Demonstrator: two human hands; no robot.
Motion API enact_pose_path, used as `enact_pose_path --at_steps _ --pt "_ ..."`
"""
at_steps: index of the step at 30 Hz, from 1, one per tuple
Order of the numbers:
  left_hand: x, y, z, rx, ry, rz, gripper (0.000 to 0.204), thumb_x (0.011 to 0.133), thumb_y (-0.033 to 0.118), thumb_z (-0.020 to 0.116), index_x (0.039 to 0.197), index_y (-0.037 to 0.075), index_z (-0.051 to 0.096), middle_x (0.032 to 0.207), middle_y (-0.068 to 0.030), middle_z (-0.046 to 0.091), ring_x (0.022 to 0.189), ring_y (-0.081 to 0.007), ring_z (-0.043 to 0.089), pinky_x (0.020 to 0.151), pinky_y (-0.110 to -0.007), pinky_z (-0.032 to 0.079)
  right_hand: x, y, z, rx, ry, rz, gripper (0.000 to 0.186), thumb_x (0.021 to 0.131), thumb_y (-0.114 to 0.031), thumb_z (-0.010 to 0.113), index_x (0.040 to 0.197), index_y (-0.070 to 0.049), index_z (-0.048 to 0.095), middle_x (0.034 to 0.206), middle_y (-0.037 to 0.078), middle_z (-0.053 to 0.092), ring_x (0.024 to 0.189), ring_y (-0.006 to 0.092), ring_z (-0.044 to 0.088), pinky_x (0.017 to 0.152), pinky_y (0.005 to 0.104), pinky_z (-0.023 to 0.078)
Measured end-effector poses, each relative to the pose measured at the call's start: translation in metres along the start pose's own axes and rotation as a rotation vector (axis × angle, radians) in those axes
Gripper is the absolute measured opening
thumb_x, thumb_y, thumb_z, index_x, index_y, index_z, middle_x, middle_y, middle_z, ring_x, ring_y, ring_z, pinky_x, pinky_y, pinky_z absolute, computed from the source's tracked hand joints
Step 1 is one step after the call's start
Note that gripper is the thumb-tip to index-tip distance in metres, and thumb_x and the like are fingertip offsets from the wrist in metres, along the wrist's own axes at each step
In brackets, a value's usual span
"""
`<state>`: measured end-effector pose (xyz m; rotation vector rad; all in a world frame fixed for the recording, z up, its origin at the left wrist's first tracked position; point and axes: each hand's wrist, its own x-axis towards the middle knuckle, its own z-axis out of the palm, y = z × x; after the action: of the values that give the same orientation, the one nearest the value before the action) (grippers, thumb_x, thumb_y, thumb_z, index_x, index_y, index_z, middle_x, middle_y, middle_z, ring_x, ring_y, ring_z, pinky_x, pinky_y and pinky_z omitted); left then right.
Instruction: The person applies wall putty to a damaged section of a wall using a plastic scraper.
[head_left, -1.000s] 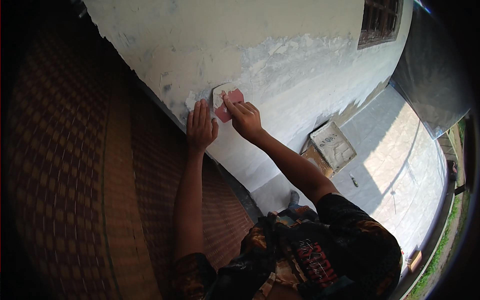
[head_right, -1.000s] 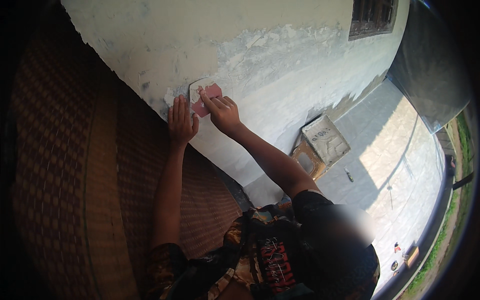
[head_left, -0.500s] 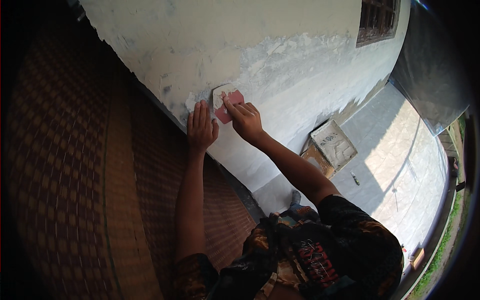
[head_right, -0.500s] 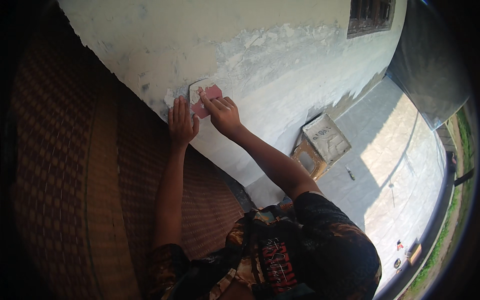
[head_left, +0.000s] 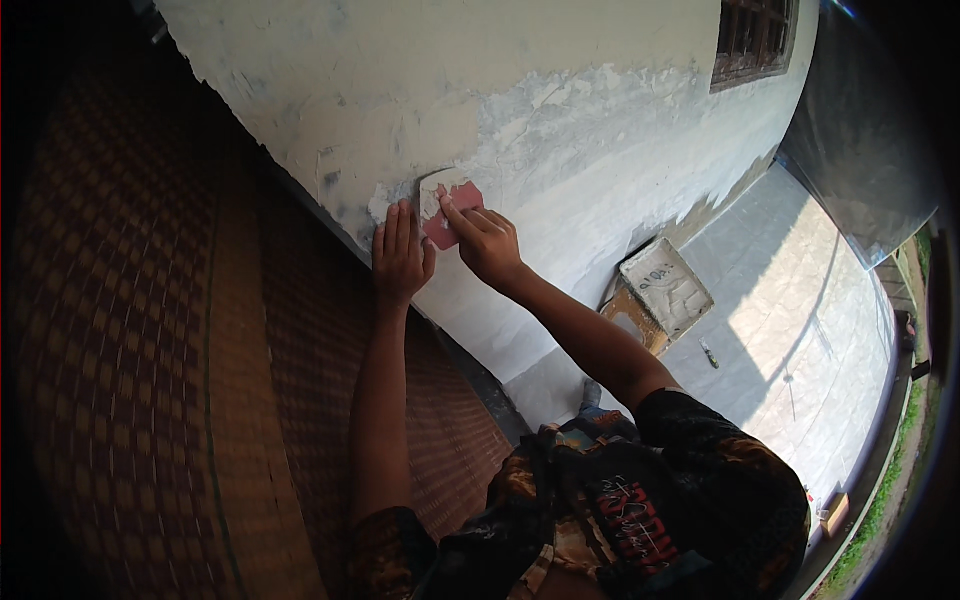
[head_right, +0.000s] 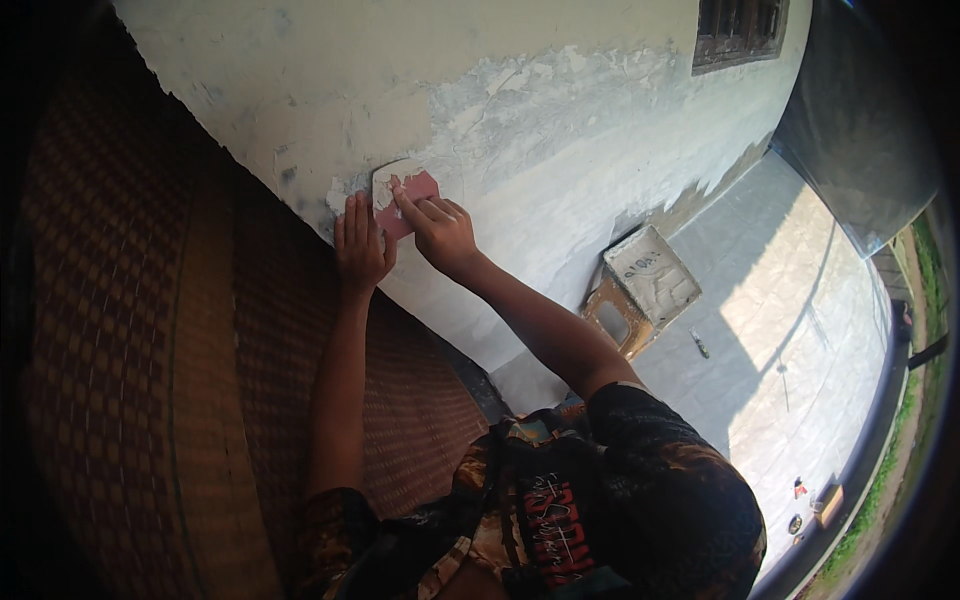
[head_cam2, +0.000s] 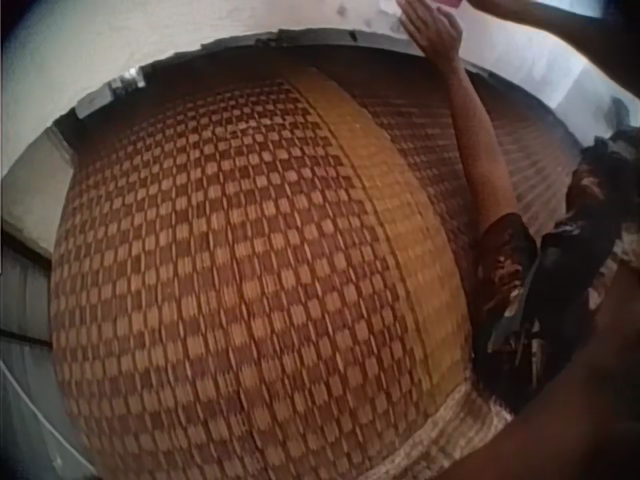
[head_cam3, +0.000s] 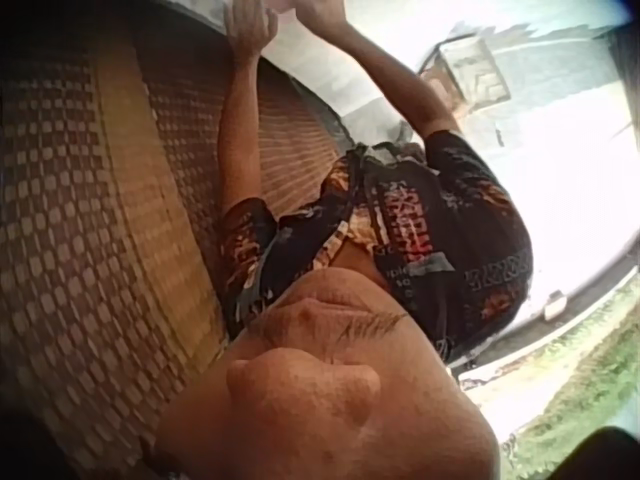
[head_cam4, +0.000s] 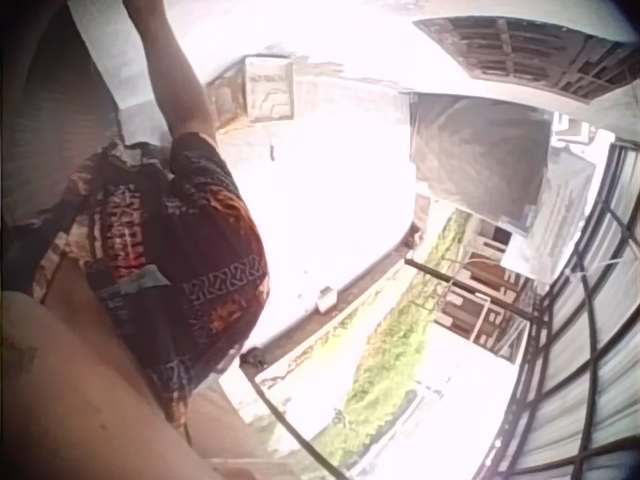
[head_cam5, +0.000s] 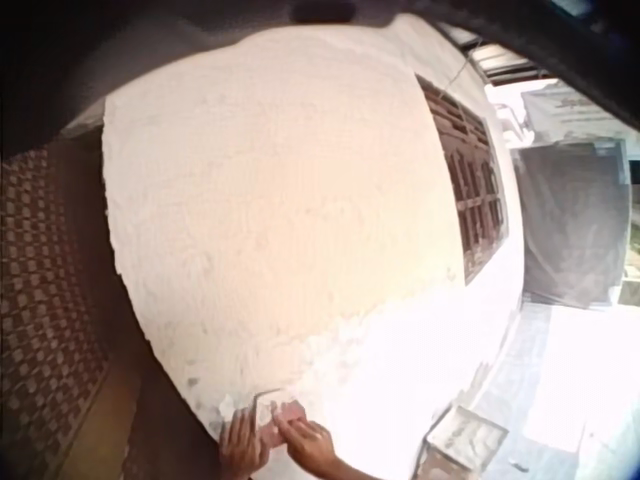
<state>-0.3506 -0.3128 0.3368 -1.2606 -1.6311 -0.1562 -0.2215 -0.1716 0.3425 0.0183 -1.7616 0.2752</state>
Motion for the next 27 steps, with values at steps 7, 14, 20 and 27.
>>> enact_pose_path --at_steps 7,14,20,27 --pt "0.007 0.006 -0.003 0.031 0.019 -0.007 0.052 0.098 0.03 0.046 0.136 -0.005 0.055 0.149 -0.018 0.049 0.141 -0.0286 0.044 0.115 -0.044 0.031 0.073 0.014 -0.015 -0.099 0.138 0.009 0.062 0.073 0.008 0.063 0.133 -0.008 0.063 0.074 0.006 0.059 0.065 0.0237 0.06 0.06 0.0371 0.051" --pt "-0.002 0.001 -0.001 0.009 -0.013 0.011 0.054 0.097 0.03 0.047 0.137 -0.007 0.053 0.15 -0.0189 0.047 0.141 -0.0311 0.044 0.114 -0.046 0.032 0.007 -0.001 -0.013 -0.043 -0.061 -0.042 0.059 0.074 -0.001 0.064 0.132 -0.01 0.064 0.072 0.002 0.059 0.069 0.0194 0.064 0.063 0.0345 0.054" --pt "0.006 0.005 -0.001 0.071 0.015 0.008 0.056 0.097 0.031 0.046 0.14 -0.005 0.051 0.151 -0.018 0.047 0.142 -0.0296 0.043 0.114 -0.046 0.031 0.072 0.033 -0.036 -0.141 0.16 -0.014 0.061 0.073 0.007 0.064 0.132 -0.009 0.064 0.069 0.004 0.056 0.062 0.0215 0.059 0.057 0.0346 0.051" --pt "0.001 0.004 0.001 0.083 0.003 0.003 0.057 0.098 0.032 0.045 0.14 -0.005 0.051 0.151 -0.0182 0.046 0.142 -0.0301 0.043 0.114 -0.046 0.031 0.002 0.018 -0.008 -0.109 -0.013 0.064 0.061 0.073 0.004 0.064 0.132 -0.009 0.064 0.069 0.004 0.056 0.064 0.0212 0.063 0.058 0.0346 0.053"
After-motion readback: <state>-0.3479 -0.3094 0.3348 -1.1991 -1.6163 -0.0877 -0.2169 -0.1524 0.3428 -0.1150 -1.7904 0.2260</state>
